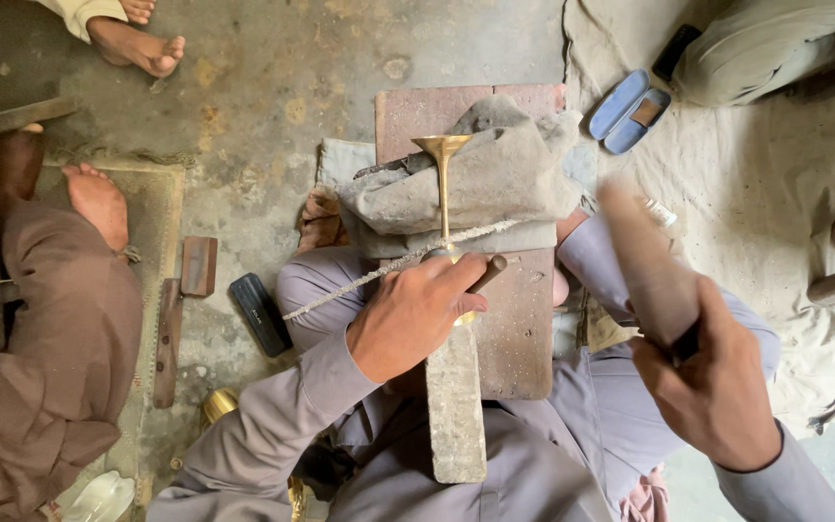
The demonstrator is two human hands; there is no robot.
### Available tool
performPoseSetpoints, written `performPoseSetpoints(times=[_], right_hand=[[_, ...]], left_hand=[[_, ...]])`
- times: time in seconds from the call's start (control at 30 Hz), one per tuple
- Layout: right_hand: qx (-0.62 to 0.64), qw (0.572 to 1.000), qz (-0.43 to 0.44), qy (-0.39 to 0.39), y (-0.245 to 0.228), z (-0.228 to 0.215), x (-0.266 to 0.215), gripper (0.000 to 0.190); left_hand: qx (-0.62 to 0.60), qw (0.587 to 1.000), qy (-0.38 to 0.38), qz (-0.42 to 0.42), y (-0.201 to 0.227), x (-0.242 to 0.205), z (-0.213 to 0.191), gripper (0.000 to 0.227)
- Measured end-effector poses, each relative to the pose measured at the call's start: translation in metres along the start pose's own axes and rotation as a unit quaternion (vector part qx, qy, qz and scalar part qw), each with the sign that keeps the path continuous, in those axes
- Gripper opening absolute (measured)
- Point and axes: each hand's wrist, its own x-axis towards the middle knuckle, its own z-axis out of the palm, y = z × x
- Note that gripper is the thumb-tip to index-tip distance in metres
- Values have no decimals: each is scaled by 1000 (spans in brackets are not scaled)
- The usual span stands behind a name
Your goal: The person sits on the floor and uses a wooden mallet to hammer a brass bell-shaped object placed on a stone block. The person repeatedly strikes the object to shape or decorate it while holding it steady with the other hand.
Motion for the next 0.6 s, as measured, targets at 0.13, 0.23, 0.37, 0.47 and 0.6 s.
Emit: performPoseSetpoints(times=[0.13,0.23,0.37,0.47,0.6], right_hand=[[-155,969,-169,94,2,2,-3,64],[-123,983,-118,69,-1,3,-4,64],[-102,991,-74,49,-7,-2,1,61],[-160,974,-139,77,-10,-4,0,65],[-59,996,27,59,-13,-5,-1,63]], left_hand=[[-2,1000,-12,-8,1,-3,-2,32],[-14,1000,-6,-7,1,-4,-2,34],[-25,1000,5,-5,0,-2,-2,32],[-15,1000,-4,-5,1,-3,-4,33],[-22,1000,-8,-11,3,-4,-6,32]])
